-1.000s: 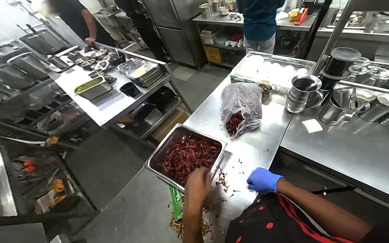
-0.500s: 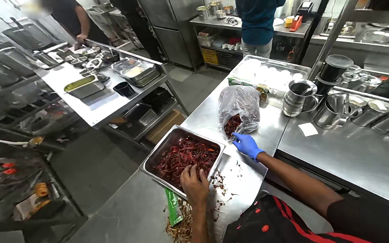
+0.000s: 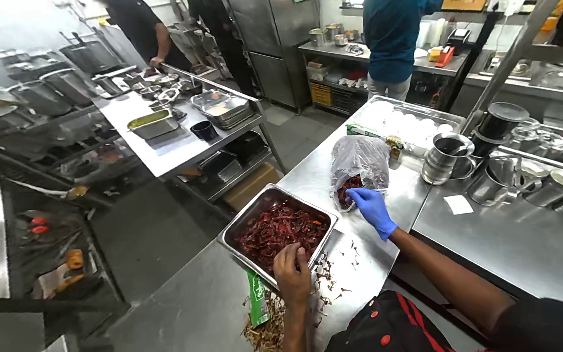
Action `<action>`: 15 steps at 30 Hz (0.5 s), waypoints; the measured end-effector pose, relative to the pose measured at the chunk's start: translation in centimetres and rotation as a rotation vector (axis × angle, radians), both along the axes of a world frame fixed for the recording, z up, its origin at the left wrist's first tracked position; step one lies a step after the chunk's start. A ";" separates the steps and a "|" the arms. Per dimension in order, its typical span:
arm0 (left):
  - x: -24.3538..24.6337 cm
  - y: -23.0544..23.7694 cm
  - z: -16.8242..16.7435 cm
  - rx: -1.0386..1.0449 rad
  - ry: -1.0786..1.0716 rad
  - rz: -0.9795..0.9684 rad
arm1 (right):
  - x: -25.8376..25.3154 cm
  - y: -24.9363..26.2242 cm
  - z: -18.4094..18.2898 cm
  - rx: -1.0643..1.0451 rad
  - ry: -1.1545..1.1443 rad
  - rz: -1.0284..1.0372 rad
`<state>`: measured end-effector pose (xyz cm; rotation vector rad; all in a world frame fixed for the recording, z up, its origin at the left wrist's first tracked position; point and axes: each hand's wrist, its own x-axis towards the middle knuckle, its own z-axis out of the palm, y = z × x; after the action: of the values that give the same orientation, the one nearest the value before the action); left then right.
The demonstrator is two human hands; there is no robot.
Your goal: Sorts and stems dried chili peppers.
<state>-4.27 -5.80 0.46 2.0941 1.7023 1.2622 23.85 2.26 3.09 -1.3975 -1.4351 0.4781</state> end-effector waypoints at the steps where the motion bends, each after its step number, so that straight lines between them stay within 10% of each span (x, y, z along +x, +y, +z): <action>1: 1.1 -0.5 1.3 -0.099 -0.071 -0.060 | -0.2 -2.1 0.9 0.078 -0.007 0.035; 8: 9.6 -0.3 4.7 -0.888 -1.184 -0.416 | -2.6 -12.5 -2.7 0.380 -0.555 0.324; 15: 8.2 -1.0 2.2 -0.890 -1.290 -0.221 | -1.1 -15.4 -5.0 0.223 -0.450 0.360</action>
<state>3.96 -6.82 2.64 0.6034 1.0044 1.0366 22.71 -13.13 -1.87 -1.1091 -2.0561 0.2206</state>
